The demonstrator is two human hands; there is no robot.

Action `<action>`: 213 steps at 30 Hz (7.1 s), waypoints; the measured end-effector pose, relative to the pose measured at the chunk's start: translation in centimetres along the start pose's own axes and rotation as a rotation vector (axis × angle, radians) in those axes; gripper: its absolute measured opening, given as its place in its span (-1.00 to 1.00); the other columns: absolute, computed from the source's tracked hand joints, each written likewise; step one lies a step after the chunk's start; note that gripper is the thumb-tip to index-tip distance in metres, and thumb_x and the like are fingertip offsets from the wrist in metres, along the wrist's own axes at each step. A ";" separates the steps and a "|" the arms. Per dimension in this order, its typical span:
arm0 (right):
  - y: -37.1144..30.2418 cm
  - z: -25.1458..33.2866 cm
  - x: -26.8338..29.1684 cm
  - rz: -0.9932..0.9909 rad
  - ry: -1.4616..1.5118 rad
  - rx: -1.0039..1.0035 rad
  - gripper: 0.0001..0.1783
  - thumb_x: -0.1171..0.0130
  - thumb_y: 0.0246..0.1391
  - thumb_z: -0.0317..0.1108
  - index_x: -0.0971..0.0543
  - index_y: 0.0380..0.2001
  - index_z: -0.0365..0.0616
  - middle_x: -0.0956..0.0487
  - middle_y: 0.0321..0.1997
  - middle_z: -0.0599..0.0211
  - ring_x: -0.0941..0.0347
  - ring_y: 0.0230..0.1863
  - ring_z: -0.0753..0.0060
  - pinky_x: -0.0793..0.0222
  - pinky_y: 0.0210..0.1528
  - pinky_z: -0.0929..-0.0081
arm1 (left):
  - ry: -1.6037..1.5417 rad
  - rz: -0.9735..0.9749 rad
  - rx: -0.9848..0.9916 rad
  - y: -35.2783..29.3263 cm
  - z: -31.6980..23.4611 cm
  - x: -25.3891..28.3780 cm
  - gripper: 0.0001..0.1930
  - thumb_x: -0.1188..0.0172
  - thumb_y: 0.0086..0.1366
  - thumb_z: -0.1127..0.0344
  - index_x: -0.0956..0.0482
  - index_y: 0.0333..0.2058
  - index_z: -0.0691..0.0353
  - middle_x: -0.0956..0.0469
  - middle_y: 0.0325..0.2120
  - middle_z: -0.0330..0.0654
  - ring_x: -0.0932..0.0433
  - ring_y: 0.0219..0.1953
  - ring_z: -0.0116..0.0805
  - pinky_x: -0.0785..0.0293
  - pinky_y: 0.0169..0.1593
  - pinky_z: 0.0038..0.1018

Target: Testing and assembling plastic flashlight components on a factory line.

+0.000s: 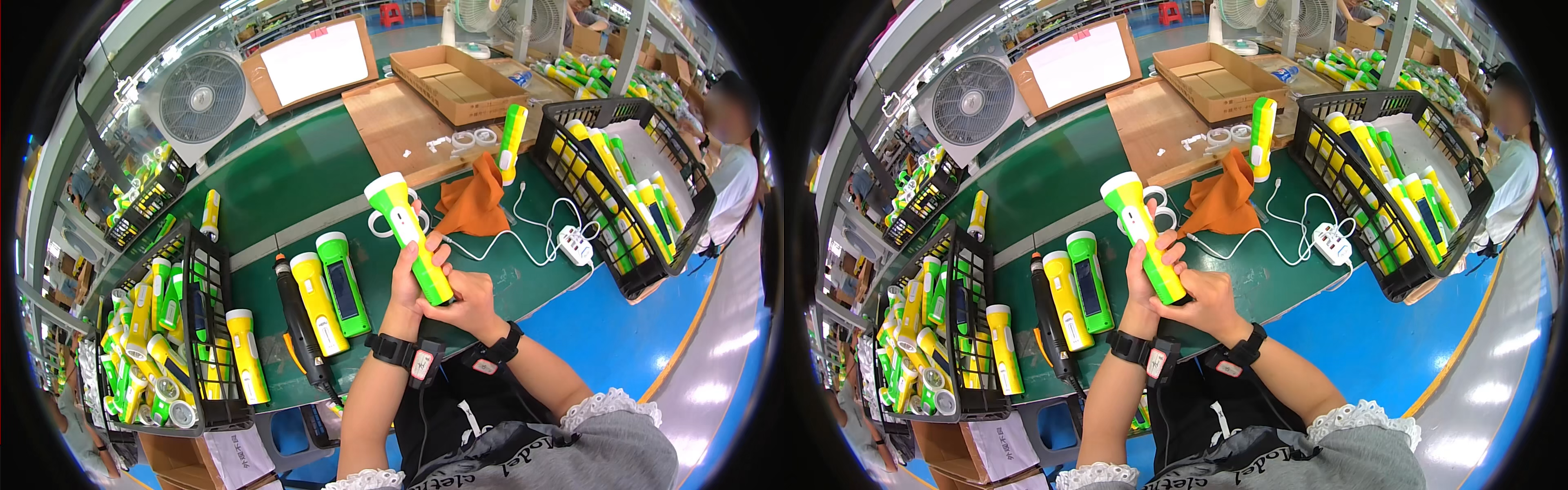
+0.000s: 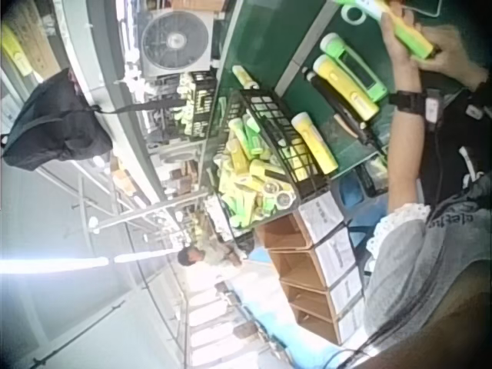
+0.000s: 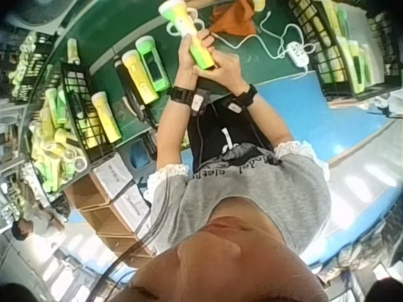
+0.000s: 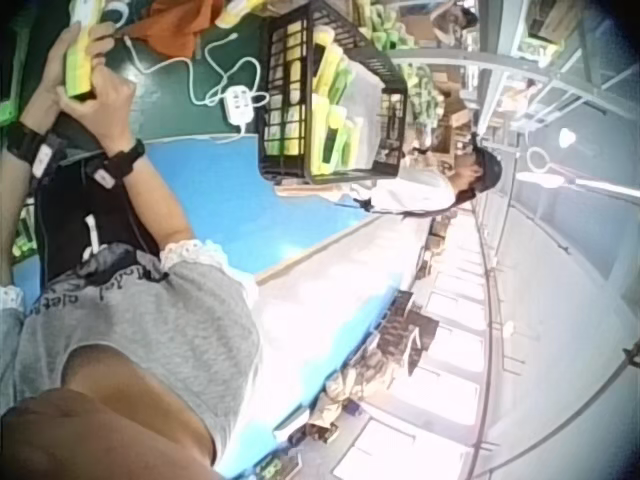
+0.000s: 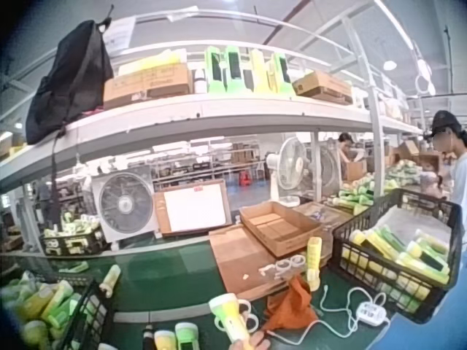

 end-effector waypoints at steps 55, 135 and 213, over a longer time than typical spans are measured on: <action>-0.8 -1.5 -0.2 0.042 0.222 -0.312 -0.53 -0.36 -0.43 -0.34 -0.18 -0.70 -0.17 -0.13 -0.71 0.38 -0.10 -0.71 0.51 -0.04 -0.67 0.56 | 0.338 -0.219 -0.077 0.0 0.0 1.1 -0.60 -0.01 0.20 0.19 -0.14 -0.01 -0.06 -0.26 -0.45 -0.28 -0.31 -0.48 -0.53 -0.37 -0.37 -0.56; -0.4 -1.6 -0.3 0.047 0.154 -0.399 -0.57 -0.33 -0.44 -0.38 -0.20 -0.66 -0.12 -0.18 -0.75 0.46 -0.10 -0.75 0.63 -0.02 -0.70 0.64 | 0.340 -0.260 -0.175 0.9 -0.9 0.1 -0.62 0.13 0.18 0.07 -0.32 -0.18 0.25 -0.37 -0.28 -0.20 -0.36 -0.32 -0.39 -0.36 -0.20 -0.40; -1.3 0.3 1.4 0.174 0.201 -0.306 -0.48 -0.30 -0.35 -0.38 -0.50 -0.16 -0.16 -0.37 -0.28 0.18 -0.35 -0.21 0.20 -0.33 -0.19 0.42 | 0.791 -0.541 -0.066 -1.1 -0.4 2.6 -0.62 -0.05 0.18 0.28 -0.12 -0.14 0.29 -0.42 -0.37 -0.10 -0.48 -0.39 -0.31 -0.46 -0.34 -0.44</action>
Point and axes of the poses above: each hand's wrist, its own y-axis towards the middle knuckle, its own x-axis out of the back of the hand, z = x × y, the point moved 4 cm from there along y, towards the middle knuckle
